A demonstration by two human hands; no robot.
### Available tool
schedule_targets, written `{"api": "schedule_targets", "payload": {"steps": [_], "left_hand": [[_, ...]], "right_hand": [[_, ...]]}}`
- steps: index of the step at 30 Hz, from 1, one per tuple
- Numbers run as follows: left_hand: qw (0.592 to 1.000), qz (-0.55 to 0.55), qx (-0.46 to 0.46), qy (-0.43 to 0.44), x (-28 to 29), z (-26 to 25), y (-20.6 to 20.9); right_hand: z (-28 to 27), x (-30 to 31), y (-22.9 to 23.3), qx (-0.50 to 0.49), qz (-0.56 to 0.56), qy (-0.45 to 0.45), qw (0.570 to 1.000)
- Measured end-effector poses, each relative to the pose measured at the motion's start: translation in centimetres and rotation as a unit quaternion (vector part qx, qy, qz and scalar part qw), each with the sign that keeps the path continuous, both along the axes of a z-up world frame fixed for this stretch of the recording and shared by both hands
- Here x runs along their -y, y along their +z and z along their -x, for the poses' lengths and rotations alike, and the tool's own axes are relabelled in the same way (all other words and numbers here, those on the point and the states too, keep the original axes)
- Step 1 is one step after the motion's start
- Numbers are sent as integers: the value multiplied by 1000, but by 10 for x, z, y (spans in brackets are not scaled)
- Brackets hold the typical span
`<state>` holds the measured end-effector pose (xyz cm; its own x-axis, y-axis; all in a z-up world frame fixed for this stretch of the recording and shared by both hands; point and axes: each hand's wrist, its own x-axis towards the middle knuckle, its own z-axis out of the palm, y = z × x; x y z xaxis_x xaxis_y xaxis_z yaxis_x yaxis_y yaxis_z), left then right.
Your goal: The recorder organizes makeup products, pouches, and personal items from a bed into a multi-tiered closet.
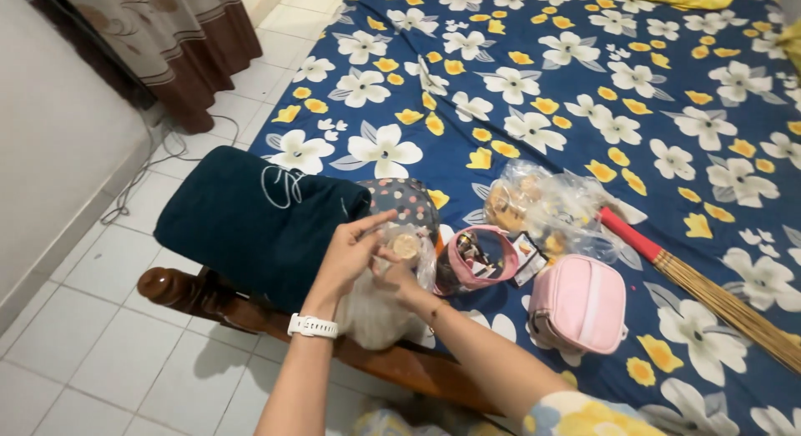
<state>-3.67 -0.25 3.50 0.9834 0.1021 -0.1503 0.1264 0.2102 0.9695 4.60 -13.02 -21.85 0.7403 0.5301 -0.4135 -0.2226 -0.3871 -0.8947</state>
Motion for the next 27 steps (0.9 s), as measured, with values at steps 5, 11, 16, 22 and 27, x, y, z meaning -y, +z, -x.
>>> {"api": "schedule_targets", "payload": {"steps": [5, 11, 16, 22, 27], "left_hand": [[999, 7, 27, 32, -1, -17, 11], [1000, 1, -7, -10, 13, -37, 20], [999, -23, -35, -21, 29, -57, 15], [998, -49, -41, -28, 32, -80, -14], [961, -274, -42, 20, 33, -93, -25]], "right_hand": [[-12, 32, 61, 257, -109, 190, 941], [-23, 81, 244, 65, 214, 59, 973], [-70, 149, 216, 183, 110, -54, 975], [-90, 219, 195, 397, 197, -124, 888], [-99, 251, 156, 495, 340, -91, 794]]}}
